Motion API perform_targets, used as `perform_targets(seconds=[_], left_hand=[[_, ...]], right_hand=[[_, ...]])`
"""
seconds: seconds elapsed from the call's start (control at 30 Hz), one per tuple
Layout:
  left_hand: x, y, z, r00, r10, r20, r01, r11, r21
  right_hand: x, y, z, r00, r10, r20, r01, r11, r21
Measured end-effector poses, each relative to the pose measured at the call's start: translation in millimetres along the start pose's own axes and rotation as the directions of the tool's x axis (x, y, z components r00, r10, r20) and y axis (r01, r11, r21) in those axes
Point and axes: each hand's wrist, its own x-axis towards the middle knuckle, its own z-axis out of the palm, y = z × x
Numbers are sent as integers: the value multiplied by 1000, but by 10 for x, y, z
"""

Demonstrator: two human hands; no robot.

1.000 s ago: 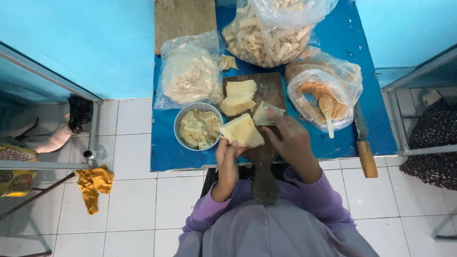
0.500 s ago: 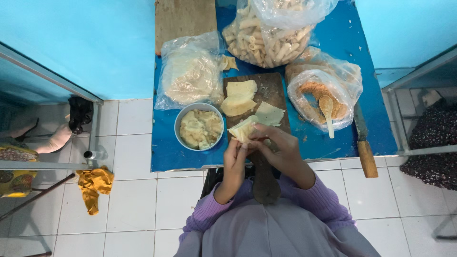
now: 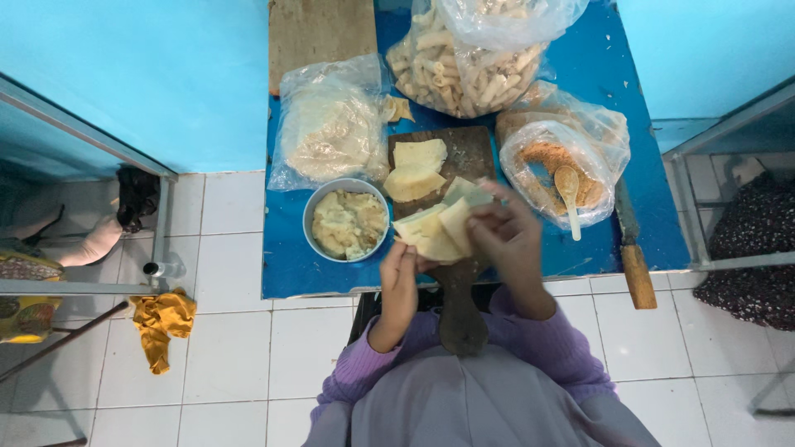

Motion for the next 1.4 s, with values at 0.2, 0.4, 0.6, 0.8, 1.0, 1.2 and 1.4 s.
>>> perform_targets(seconds=[0.2,0.4,0.6,0.8,1.0,1.2,1.4], left_hand=[[-17,-148,-154,995,28,-93,-34,997,-69],[-30,-190,-174,992,57,-112,-71,989,-128],[-40,-60,-117,996,63,-60,-69,992,-109],[-39,13,-65,998,24,-52,-28,997,-70],[-66,-94,-56,996,86,1,-85,989,120],[-113,40,34,994,82,78,-99,966,239],[-69,134,138,987,84,139,-86,996,5]], right_hand=[[261,-45,-209,846,-533,-30,406,679,-611],[217,-134,-57,786,-493,372,589,416,-693],[90,-142,-44,795,-472,382,588,442,-677],[39,-178,-13,812,-438,386,570,456,-683],[-123,-305,121,790,-521,324,608,591,-531],[-186,-255,242,801,-477,363,598,671,-438],[-149,-72,76,962,-162,219,229,916,-328]])
